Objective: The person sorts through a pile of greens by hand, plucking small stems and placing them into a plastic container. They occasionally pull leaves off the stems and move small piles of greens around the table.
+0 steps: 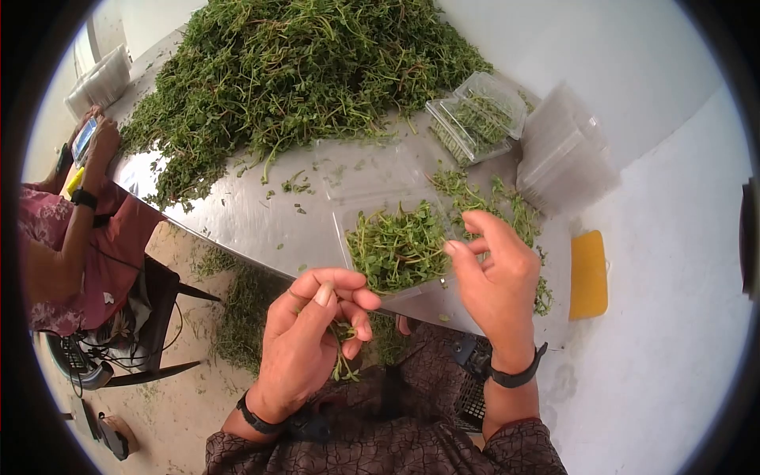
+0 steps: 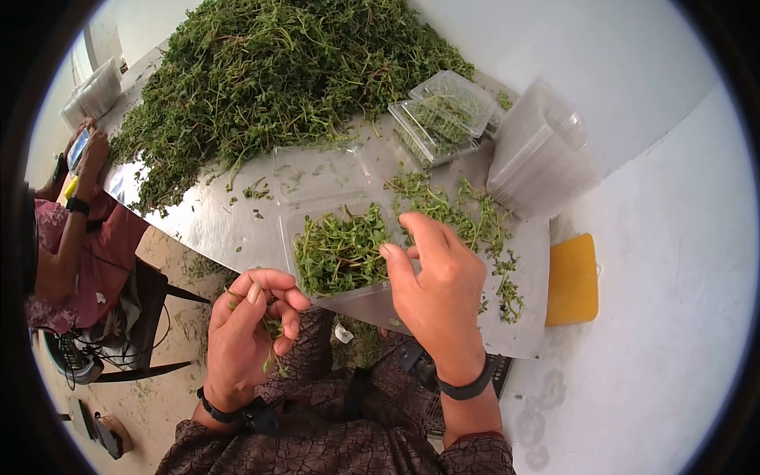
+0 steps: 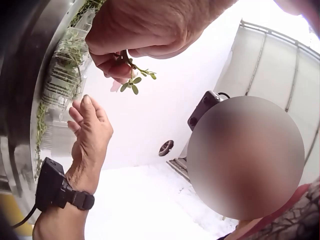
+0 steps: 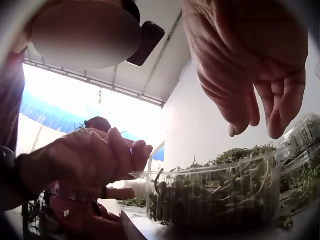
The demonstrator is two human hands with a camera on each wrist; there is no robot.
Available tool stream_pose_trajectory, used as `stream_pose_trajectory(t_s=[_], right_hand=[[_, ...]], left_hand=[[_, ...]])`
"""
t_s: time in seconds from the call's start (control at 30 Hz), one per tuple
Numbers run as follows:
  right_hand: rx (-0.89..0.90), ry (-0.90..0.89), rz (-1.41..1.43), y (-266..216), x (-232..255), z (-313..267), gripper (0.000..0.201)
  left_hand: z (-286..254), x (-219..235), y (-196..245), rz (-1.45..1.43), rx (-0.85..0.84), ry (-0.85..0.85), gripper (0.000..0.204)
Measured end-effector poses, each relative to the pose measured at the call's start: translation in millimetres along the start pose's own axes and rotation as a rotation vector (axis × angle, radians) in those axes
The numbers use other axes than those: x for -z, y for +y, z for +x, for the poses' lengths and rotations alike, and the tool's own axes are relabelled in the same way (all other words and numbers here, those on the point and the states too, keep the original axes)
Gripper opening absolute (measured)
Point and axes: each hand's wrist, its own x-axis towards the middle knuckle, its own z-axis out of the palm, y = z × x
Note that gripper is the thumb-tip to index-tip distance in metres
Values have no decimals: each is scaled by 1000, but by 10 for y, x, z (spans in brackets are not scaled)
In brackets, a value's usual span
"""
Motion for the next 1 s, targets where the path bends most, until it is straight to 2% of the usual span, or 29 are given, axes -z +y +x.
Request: stream_pose_trajectory(t_s=[0.07,0.1,0.17,0.3,0.4,0.6,0.63,0.7,0.87,0.9,1.0], right_hand=[[204,19,-8,82,57,-25,30],[204,21,-9,72,71,-21,30],[401,-28,-54,41,109,-29,29],[346,-158,-90,5,52,-88,25],[380,-218,-143,41,11,-91,25],[388,-247,-189,51,44,-89,26],[385,-247,-180,40,65,-94,26],[429,-129,-134,8,130,-89,26],[408,-86,-5,7,282,-186,26],[394,-89,25,21,297,-225,26],[370,-90,68,60,314,-330,24]], left_hand=[[-4,-4,8,7,-16,31,29],[1,-3,11,7,-17,29,29],[5,4,17,22,-28,43,29],[16,9,14,37,-51,31,29],[10,3,14,47,-53,26,29],[-3,-50,39,87,-55,47,28],[12,-86,41,73,-80,79,29],[39,-96,66,66,-108,115,30],[164,14,140,-11,-236,77,32],[187,73,159,-33,-261,11,31],[257,49,186,9,-332,80,31]])
